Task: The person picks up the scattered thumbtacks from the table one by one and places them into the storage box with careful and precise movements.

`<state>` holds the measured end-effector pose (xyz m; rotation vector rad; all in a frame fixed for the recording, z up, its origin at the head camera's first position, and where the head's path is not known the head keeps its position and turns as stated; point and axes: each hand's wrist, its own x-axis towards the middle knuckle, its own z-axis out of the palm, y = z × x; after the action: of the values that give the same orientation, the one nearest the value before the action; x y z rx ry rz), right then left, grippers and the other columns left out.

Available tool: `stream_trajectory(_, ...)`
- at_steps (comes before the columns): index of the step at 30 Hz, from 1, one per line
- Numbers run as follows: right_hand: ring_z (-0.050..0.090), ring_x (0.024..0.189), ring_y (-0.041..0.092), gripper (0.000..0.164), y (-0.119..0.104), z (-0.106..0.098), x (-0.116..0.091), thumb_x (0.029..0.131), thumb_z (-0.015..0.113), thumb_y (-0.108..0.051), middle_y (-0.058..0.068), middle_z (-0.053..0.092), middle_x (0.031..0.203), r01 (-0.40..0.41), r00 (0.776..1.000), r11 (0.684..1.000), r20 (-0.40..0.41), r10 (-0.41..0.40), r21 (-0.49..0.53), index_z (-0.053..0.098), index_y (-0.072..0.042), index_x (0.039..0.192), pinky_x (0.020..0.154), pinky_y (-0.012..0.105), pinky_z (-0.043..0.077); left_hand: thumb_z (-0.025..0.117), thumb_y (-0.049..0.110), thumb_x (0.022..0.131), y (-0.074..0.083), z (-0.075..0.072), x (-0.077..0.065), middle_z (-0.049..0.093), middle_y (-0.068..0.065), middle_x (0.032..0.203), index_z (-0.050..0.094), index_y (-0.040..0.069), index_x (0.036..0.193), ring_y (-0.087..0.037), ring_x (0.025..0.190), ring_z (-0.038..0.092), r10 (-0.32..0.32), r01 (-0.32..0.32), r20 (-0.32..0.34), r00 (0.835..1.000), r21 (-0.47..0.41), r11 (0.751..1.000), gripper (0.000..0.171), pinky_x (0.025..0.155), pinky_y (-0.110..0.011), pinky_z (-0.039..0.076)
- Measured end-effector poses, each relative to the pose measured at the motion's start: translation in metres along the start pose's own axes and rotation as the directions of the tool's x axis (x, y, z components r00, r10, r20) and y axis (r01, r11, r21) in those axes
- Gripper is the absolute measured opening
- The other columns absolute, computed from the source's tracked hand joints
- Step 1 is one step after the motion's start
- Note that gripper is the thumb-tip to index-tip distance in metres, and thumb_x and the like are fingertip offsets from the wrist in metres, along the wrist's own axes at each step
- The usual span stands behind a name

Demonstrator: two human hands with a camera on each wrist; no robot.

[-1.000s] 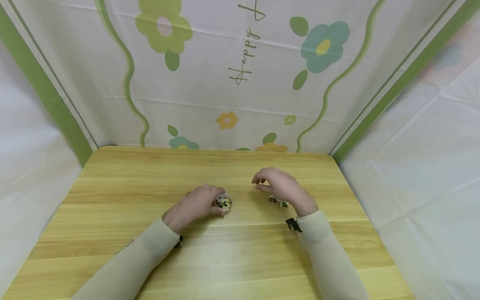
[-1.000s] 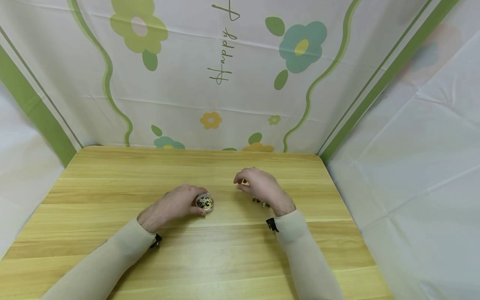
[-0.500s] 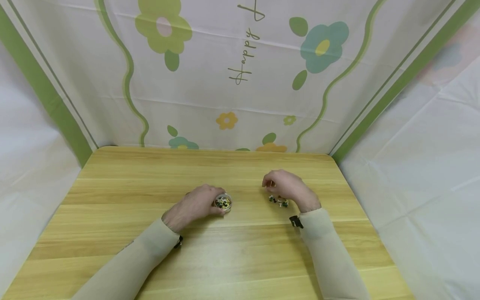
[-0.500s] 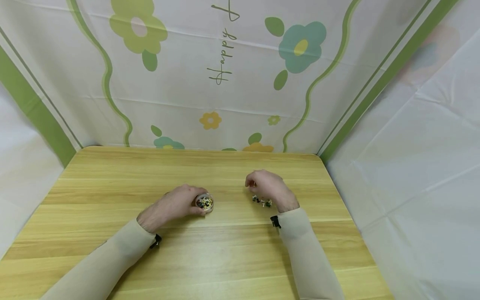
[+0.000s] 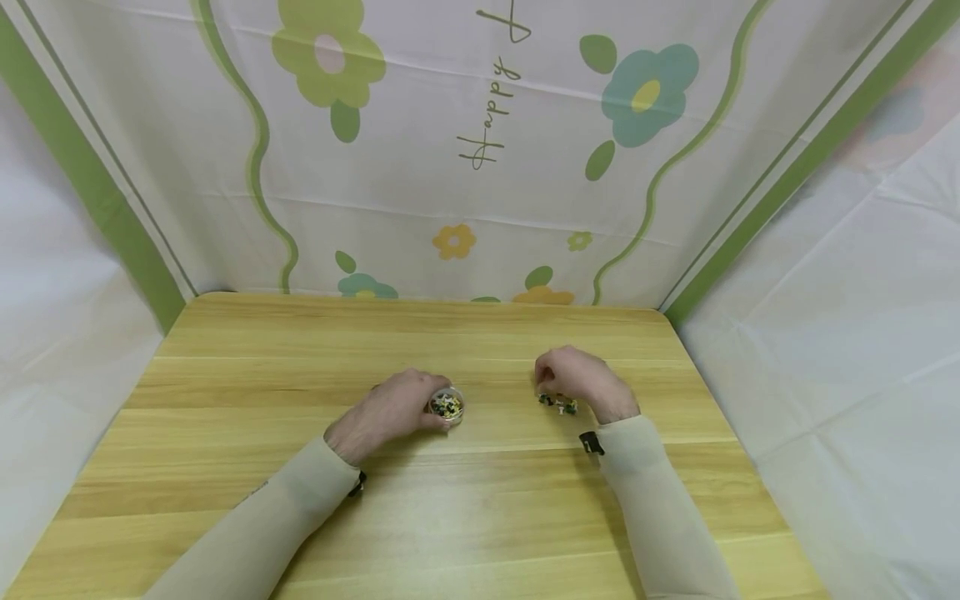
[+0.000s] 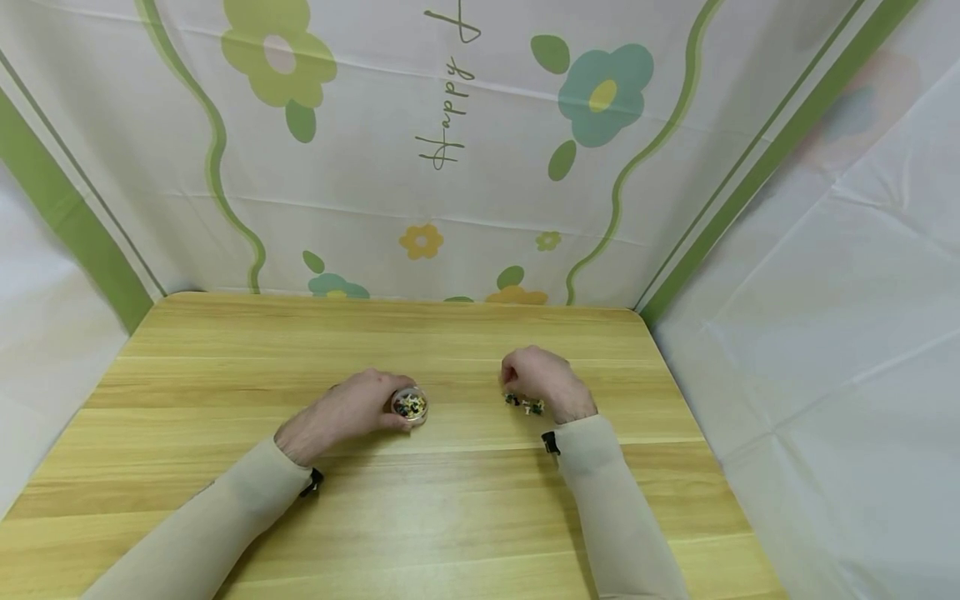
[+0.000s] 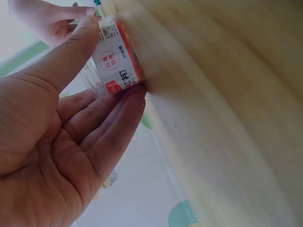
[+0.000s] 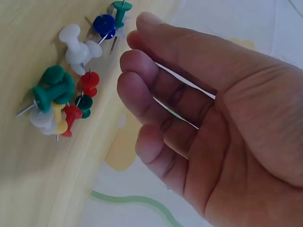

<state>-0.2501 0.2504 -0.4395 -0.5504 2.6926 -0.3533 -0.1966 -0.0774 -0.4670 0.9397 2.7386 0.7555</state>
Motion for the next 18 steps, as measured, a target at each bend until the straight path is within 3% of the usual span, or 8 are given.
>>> stream_trajectory(10, 0.059, 0.073, 0.013, 0.01, -0.0029, 0.006, 0.0031, 0.09, 0.081, -0.028, -0.009, 0.065, 0.082, -0.003, 1.0, 0.996, 0.003, 0.004, -0.089, 0.072, -0.022, 0.087, 0.07, 0.034, 0.052, 0.085, 0.032, 0.085, 0.0001, 0.0002, -0.0005, 0.072, 0.001, 0.103, 0.07, 0.012, 0.121, -0.011, 0.088, 0.062, 0.002, -0.002, 0.002, 1.0, 0.006, 1.0, 0.044, 0.08, -0.033, 0.054)
stream_trajectory(18, 0.059, 0.071, 0.013, 0.009, -0.0067, 0.0043, 0.0023, 0.092, 0.079, -0.024, -0.009, 0.065, 0.08, 0.046, 0.998, 0.994, -0.037, -0.05, -0.097, 0.073, -0.02, 0.087, 0.068, 0.034, 0.052, 0.085, 0.032, 0.085, 0.0006, -0.0004, -0.0007, 0.072, -0.001, 0.105, 0.07, 0.01, 0.122, -0.015, 0.091, 0.065, 0.006, -0.006, 0.004, 1.0, 0.0, 1.0, 0.045, 0.081, -0.035, 0.054)
